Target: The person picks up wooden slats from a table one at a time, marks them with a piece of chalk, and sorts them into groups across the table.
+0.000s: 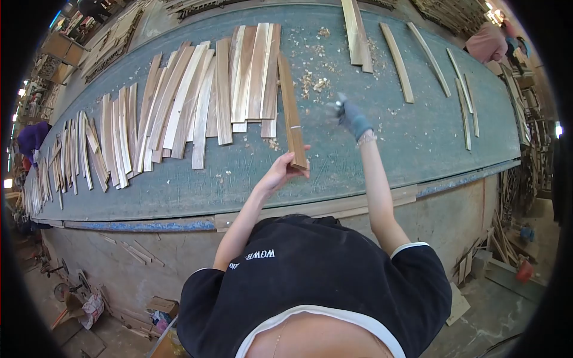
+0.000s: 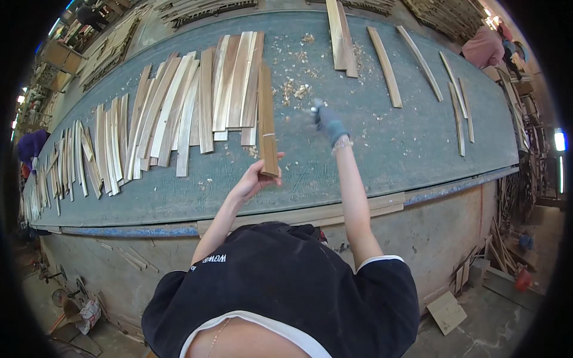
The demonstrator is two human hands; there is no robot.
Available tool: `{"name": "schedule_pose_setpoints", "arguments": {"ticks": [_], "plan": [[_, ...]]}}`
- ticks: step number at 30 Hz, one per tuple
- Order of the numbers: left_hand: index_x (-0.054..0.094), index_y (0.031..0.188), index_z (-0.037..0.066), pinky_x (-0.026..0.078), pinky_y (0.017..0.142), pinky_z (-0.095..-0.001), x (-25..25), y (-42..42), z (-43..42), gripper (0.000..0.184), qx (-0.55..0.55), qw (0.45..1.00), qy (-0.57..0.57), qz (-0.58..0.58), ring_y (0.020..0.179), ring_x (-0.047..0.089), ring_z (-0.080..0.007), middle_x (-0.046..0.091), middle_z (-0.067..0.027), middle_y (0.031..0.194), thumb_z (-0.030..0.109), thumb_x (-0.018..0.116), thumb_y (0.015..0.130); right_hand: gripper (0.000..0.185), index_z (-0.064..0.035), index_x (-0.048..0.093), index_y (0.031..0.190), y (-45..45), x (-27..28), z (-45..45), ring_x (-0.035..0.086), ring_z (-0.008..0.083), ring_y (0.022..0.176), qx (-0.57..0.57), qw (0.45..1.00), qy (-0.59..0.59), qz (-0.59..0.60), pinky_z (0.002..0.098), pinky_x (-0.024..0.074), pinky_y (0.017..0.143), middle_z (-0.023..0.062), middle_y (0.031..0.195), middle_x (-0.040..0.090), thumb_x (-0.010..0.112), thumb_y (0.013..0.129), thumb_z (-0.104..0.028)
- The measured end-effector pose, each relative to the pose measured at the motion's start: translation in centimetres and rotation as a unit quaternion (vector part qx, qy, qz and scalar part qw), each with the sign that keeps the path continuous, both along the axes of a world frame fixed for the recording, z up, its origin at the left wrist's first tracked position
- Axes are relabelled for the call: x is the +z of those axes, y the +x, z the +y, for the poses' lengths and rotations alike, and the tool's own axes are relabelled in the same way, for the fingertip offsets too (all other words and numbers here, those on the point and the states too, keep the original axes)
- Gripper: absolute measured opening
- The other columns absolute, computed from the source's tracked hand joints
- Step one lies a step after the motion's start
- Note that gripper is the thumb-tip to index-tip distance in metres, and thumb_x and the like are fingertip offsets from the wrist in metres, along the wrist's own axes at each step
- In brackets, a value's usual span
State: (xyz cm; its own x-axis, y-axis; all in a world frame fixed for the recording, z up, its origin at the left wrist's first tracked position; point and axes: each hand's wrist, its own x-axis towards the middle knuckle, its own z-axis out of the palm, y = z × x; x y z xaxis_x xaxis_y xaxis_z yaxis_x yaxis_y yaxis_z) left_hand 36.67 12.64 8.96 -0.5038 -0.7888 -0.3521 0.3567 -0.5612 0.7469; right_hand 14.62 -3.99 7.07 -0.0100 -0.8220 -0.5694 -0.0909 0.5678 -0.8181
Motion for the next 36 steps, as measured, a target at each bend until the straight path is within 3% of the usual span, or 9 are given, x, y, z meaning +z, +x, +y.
{"name": "schedule_pose_setpoints", "arguments": {"ticks": [5, 10, 12, 16, 22, 28, 31, 34, 36], "plan": [[0.031, 0.119, 0.001, 0.043, 0.077, -0.0322, 1.8, -1.0, 3.0, 0.057, 0.038, 0.944, 0.074, 0.319, 0.071, 0.054, -0.0184, 0.053, -0.0095, 0.087, 0.043, 0.04, 0.083, 0.04, -0.0138, 0.046, 0.053, 5.1, 4.1, 10.7, 0.057, 0.0225, 0.06, -0.073, 0.888, 0.158, -0.425, 0.0353, 0.048, 0.055, 0.0107, 0.079, 0.06, 0.041, 0.083, -0.04], [0.039, 0.113, 0.001, 0.043, 0.076, -0.0312, 0.3, -0.1, 3.1, 0.051, -0.075, 0.99, 0.018, 0.118, 0.072, 0.055, -0.0176, 0.055, -0.0108, 0.086, 0.042, 0.041, 0.083, 0.04, -0.01, 0.051, 0.06, 4.8, -0.2, 13.2, 0.053, 0.0182, 0.065, 0.11, 0.715, 0.19, -0.664, 0.0302, 0.0441, 0.062, 0.0103, 0.089, 0.057, 0.04, 0.084, -0.041], [0.042, 0.11, 0.001, 0.044, 0.074, -0.031, -0.7, 1.4, 1.8, 0.049, -0.178, 0.984, -0.024, 0.019, 0.072, 0.056, -0.0175, 0.056, -0.0118, 0.085, 0.042, 0.042, 0.082, 0.041, -0.0052, 0.059, 0.071, 6.7, 2.2, 14.5, 0.05, 0.0115, 0.066, -0.063, 0.996, 0.043, 0.046, 0.0265, 0.0399, 0.062, 0.0034, 0.076, 0.059, 0.043, 0.082, -0.041], [0.045, 0.109, 0.005, 0.046, 0.063, -0.0329, -1.7, 2.8, -3.1, 0.046, -0.072, 0.697, -0.292, -0.651, 0.075, 0.058, -0.0253, 0.057, -0.0146, 0.083, 0.041, 0.046, 0.08, 0.039, -0.0007, 0.06, 0.083, 4.1, -1.4, 16.5, 0.048, 0.0097, 0.064, -0.058, 0.98, -0.16, 0.102, 0.0254, 0.0392, 0.059, 0.0036, 0.073, 0.059, 0.046, 0.082, -0.037], [0.037, 0.118, 0.003, 0.032, 0.086, -0.0473, -6.0, 2.6, -11.4, 0.064, 0.112, 0.434, -0.357, -0.819, 0.107, 0.039, -0.031, 0.04, -0.0166, 0.116, 0.046, 0.05, 0.073, 0.032, 0.0006, 0.06, 0.084, -2.5, -0.7, 19.8, 0.048, 0.0087, 0.065, -0.177, 0.949, -0.187, 0.182, 0.0262, 0.0405, 0.06, 0.0063, 0.068, 0.058, 0.048, 0.081, -0.029], [0.057, 0.097, 0.001, 0.024, 0.092, -0.0515, -6.1, 5.4, -14.1, 0.045, -0.049, 0.453, -0.377, -0.806, 0.117, 0.027, -0.0293, 0.027, -0.0119, 0.13, 0.034, 0.06, 0.067, 0.036, -0.0059, 0.059, 0.073, -10.8, 1.5, 23.5, 0.055, 0.0311, 0.067, -0.11, 0.781, -0.024, 0.614, 0.0391, 0.0399, 0.059, 0.0161, 0.07, 0.057, 0.042, 0.079, -0.037], [0.061, 0.082, 0.001, 0.03, 0.091, -0.0413, -4.9, 9.5, -13.4, 0.026, -0.015, 0.59, -0.42, -0.69, 0.111, 0.036, -0.0294, 0.036, -0.0139, 0.124, 0.02, 0.061, 0.064, 0.036, -0.0047, 0.058, 0.073, -10.5, 3.3, 23.3, 0.054, 0.0259, 0.062, -0.133, 0.716, -0.158, 0.667, 0.0373, 0.0406, 0.056, 0.0149, 0.065, 0.055, 0.042, 0.08, -0.036], [0.057, 0.089, -0.001, 0.038, 0.085, -0.0295, -2.9, 10.4, -9.7, 0.026, -0.072, 0.866, -0.333, -0.366, 0.097, 0.05, -0.0217, 0.053, -0.0117, 0.103, 0.016, 0.058, 0.07, 0.033, -0.0035, 0.058, 0.075, -6.3, 3.9, 20.3, 0.052, 0.0175, 0.067, -0.175, 0.949, -0.114, 0.235, 0.033, 0.0418, 0.059, 0.0088, 0.075, 0.055, 0.043, 0.082, -0.032], [0.048, 0.104, 0.0, 0.039, 0.085, -0.0298, 1.8, 7.8, -5.0, 0.033, -0.064, 0.978, -0.105, -0.17, 0.092, 0.051, -0.0164, 0.053, -0.0069, 0.099, 0.019, 0.052, 0.078, 0.03, -0.0066, 0.055, 0.072, -1.4, 4.1, 17.2, 0.052, 0.0155, 0.081, -0.205, 0.966, 0.04, -0.15, 0.0305, 0.0433, 0.071, 0.0081, 0.093, 0.055, 0.043, 0.083, -0.031]]}}
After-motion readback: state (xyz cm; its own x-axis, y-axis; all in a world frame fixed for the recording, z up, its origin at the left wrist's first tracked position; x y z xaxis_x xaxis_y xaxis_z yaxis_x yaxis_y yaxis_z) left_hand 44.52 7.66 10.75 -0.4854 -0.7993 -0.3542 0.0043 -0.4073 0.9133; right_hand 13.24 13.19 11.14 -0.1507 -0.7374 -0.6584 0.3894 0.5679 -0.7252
